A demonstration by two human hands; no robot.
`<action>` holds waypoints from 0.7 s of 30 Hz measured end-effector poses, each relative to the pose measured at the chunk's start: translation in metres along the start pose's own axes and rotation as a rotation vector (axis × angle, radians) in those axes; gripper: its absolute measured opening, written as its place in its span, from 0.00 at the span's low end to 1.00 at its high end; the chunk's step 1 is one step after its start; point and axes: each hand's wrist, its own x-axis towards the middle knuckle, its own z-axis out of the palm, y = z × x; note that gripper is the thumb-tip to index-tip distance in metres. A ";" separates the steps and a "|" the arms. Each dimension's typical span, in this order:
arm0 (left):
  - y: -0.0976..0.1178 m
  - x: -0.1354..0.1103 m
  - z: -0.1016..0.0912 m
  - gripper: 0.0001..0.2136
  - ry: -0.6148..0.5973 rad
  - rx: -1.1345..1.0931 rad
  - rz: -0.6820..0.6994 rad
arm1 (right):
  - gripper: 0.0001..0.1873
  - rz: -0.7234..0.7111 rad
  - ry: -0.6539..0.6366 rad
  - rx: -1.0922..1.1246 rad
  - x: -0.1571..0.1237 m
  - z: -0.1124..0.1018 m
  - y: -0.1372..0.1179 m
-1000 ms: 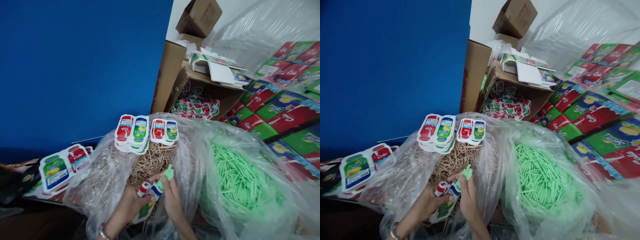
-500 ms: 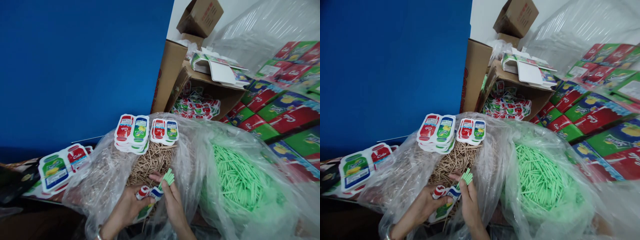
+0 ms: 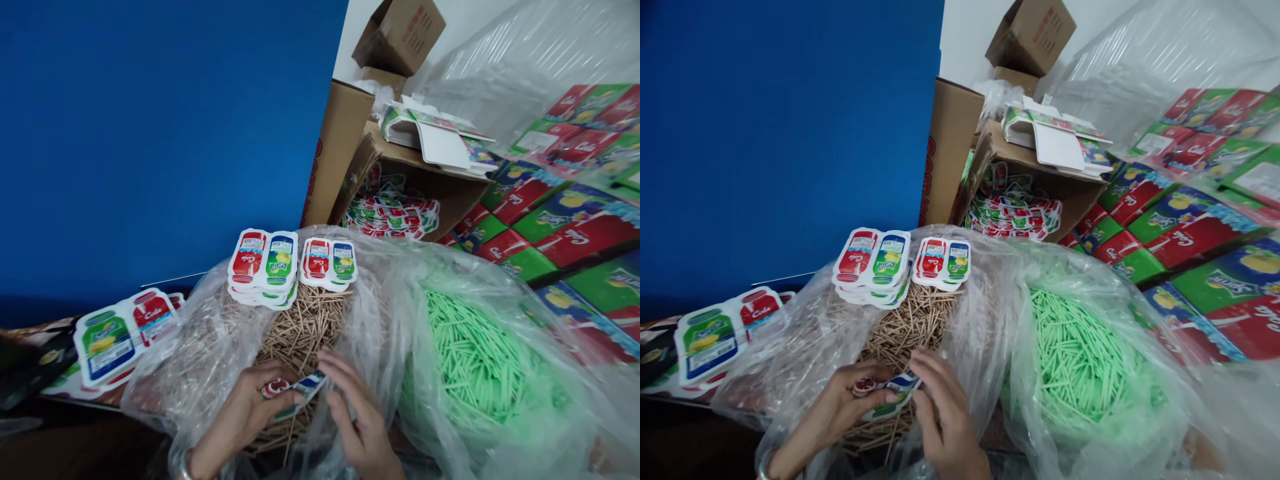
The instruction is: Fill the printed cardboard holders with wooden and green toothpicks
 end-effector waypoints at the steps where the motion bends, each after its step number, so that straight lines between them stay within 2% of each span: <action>1: 0.000 -0.001 -0.001 0.05 0.005 0.011 0.001 | 0.20 0.024 0.026 0.002 0.002 -0.001 -0.001; 3: 0.001 -0.002 -0.002 0.06 -0.005 0.035 0.011 | 0.15 0.078 0.005 0.021 0.007 -0.002 -0.005; 6: 0.005 -0.003 -0.005 0.06 -0.067 0.061 0.053 | 0.06 0.137 -0.122 0.071 0.016 -0.004 -0.010; 8: 0.006 -0.003 -0.005 0.05 -0.062 0.043 0.044 | 0.05 0.150 -0.155 0.133 0.018 -0.005 -0.011; 12: 0.005 -0.003 -0.005 0.07 0.101 -0.174 -0.140 | 0.14 0.304 0.102 0.382 0.011 0.003 -0.004; 14: 0.005 -0.001 -0.004 0.11 0.147 -0.328 -0.210 | 0.18 0.405 0.112 0.452 0.008 0.011 -0.001; 16: 0.006 0.001 -0.005 0.15 0.174 -0.445 -0.222 | 0.14 0.488 0.086 0.438 0.008 0.019 0.000; 17: 0.008 0.003 -0.005 0.17 0.178 -0.488 -0.205 | 0.11 0.532 0.121 0.425 0.010 0.021 0.001; 19: 0.012 0.005 -0.007 0.22 0.179 -0.571 -0.169 | 0.11 0.618 0.266 0.433 0.013 0.024 0.003; 21: 0.016 0.007 -0.009 0.21 0.162 -0.632 -0.170 | 0.14 0.653 0.365 0.474 0.016 0.024 0.005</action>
